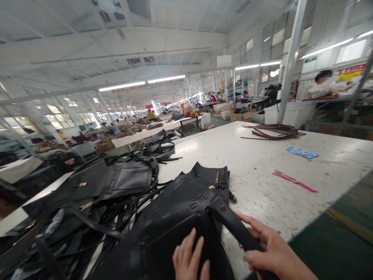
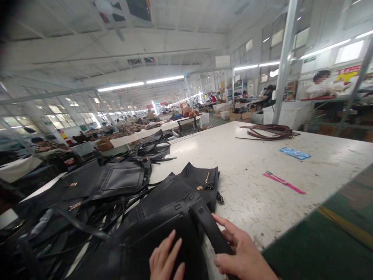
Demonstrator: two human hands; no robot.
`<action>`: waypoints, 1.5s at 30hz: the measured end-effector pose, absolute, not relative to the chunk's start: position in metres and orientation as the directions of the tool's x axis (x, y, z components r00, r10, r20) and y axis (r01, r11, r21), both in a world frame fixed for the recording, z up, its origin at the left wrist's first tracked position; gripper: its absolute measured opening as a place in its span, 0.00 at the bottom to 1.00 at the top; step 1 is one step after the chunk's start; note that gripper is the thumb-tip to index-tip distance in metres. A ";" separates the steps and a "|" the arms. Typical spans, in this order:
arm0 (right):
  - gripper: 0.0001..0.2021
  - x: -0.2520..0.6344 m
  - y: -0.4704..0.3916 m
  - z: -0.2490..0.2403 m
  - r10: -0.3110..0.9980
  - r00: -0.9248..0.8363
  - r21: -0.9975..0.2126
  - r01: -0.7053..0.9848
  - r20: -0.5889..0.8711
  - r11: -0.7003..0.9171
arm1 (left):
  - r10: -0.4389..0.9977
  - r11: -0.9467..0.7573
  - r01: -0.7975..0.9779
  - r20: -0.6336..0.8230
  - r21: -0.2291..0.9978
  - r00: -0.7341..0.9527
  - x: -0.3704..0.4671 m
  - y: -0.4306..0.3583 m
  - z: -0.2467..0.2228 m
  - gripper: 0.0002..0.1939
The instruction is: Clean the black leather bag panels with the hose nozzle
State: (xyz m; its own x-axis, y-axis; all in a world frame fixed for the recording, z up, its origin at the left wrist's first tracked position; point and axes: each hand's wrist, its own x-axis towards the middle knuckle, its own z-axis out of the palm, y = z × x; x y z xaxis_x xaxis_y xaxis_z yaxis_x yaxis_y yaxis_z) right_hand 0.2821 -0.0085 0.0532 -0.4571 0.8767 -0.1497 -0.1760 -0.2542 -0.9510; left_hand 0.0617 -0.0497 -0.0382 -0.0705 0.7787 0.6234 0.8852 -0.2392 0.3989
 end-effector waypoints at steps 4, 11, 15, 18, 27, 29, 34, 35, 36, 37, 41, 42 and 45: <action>0.39 0.267 -0.003 0.049 0.827 -0.523 -0.962 -0.049 -0.205 -0.269 | 0.772 0.026 0.997 0.631 0.079 -0.070 0.039 -0.008 -0.010 0.26; 0.37 0.242 0.046 0.048 0.724 -0.641 -0.958 0.063 -0.255 -0.281 | 0.815 0.078 0.992 0.579 -0.102 -0.004 0.051 -0.001 -0.047 0.30; 0.36 0.235 0.067 0.063 0.787 -0.598 -0.980 -0.008 -0.154 -0.197 | 0.817 0.073 0.988 0.577 -0.134 0.018 0.052 -0.007 -0.053 0.29; 0.36 0.242 0.063 0.070 0.830 -0.551 -0.988 -0.064 -0.085 -0.144 | 0.811 0.067 0.990 0.585 -0.121 0.017 0.050 -0.007 -0.051 0.30; 0.34 0.226 0.049 0.041 0.826 -0.557 -0.990 -0.048 -0.086 -0.136 | 0.810 0.057 0.993 0.586 -0.107 0.017 0.051 -0.008 -0.051 0.28; 0.35 0.220 0.054 0.042 0.861 -0.508 -0.991 -0.085 -0.043 -0.099 | 0.816 0.048 0.991 0.577 -0.124 0.033 0.047 -0.008 -0.048 0.27; 0.35 0.244 0.044 0.046 0.839 -0.541 -0.991 -0.068 -0.062 -0.117 | 0.836 0.029 0.997 0.548 -0.073 0.016 0.032 -0.001 -0.032 0.23; 0.35 0.251 0.040 0.045 0.826 -0.557 -0.991 -0.044 -0.084 -0.130 | 0.840 0.028 0.998 0.542 -0.053 0.005 0.030 0.001 -0.028 0.22; 0.35 0.256 0.038 0.043 0.814 -0.572 -0.989 -0.019 -0.107 -0.143 | 0.844 0.029 0.999 0.536 -0.034 -0.006 0.030 0.003 -0.026 0.22; 0.35 0.259 0.036 0.041 0.801 -0.585 -0.988 0.001 -0.126 -0.155 | 0.845 0.033 0.999 0.534 -0.015 -0.020 0.031 0.005 -0.024 0.22; 0.37 0.253 0.040 0.037 0.757 -0.631 -0.983 0.056 -0.170 -0.175 | 0.834 0.057 0.997 0.547 0.055 -0.078 0.044 0.006 -0.023 0.21; 0.37 0.250 0.041 0.038 0.760 -0.629 -0.985 0.056 -0.164 -0.166 | 0.831 0.056 0.996 0.550 0.066 -0.084 0.047 0.005 -0.022 0.22; 0.36 0.243 0.036 0.044 0.801 -0.590 -0.994 0.030 -0.102 -0.104 | 0.834 0.016 0.998 0.550 0.065 -0.049 0.040 -0.004 -0.013 0.22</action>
